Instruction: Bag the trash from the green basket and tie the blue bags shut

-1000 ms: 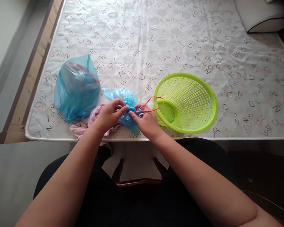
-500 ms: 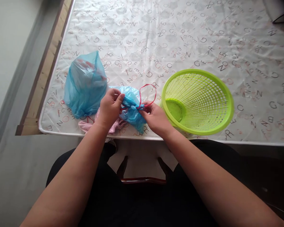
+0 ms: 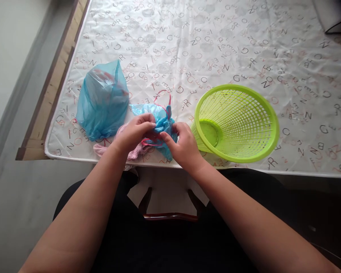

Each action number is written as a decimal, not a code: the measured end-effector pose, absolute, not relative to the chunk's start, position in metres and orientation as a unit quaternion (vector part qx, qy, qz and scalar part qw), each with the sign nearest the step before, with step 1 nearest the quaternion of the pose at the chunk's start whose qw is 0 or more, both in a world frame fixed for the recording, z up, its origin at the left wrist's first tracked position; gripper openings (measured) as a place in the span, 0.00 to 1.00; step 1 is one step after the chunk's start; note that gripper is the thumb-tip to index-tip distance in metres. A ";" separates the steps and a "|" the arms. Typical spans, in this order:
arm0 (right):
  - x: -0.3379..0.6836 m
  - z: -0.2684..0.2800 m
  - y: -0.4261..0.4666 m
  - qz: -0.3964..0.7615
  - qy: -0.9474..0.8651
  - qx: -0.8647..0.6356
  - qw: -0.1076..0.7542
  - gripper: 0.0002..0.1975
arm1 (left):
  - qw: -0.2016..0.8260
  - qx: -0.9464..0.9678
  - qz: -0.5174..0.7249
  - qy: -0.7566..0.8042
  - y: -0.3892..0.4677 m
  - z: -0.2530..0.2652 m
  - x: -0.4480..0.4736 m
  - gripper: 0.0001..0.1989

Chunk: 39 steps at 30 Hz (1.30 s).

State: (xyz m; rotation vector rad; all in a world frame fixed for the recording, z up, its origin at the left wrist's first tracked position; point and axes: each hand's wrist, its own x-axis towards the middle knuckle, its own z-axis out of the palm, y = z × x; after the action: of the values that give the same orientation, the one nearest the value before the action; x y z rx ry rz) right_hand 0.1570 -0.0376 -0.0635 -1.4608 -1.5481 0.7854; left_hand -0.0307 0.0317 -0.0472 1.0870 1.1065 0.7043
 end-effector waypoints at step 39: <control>0.168 -0.079 -0.030 0.181 -0.701 -0.579 0.375 0.06 | 0.362 0.730 0.253 0.521 0.025 -0.050 -0.026 0.15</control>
State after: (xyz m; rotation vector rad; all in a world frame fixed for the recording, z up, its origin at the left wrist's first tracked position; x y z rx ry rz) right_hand 0.1682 -0.0301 -0.0786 -1.4830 -1.7932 0.4620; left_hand -0.0264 0.0246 -0.0505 1.8805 1.3413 0.6508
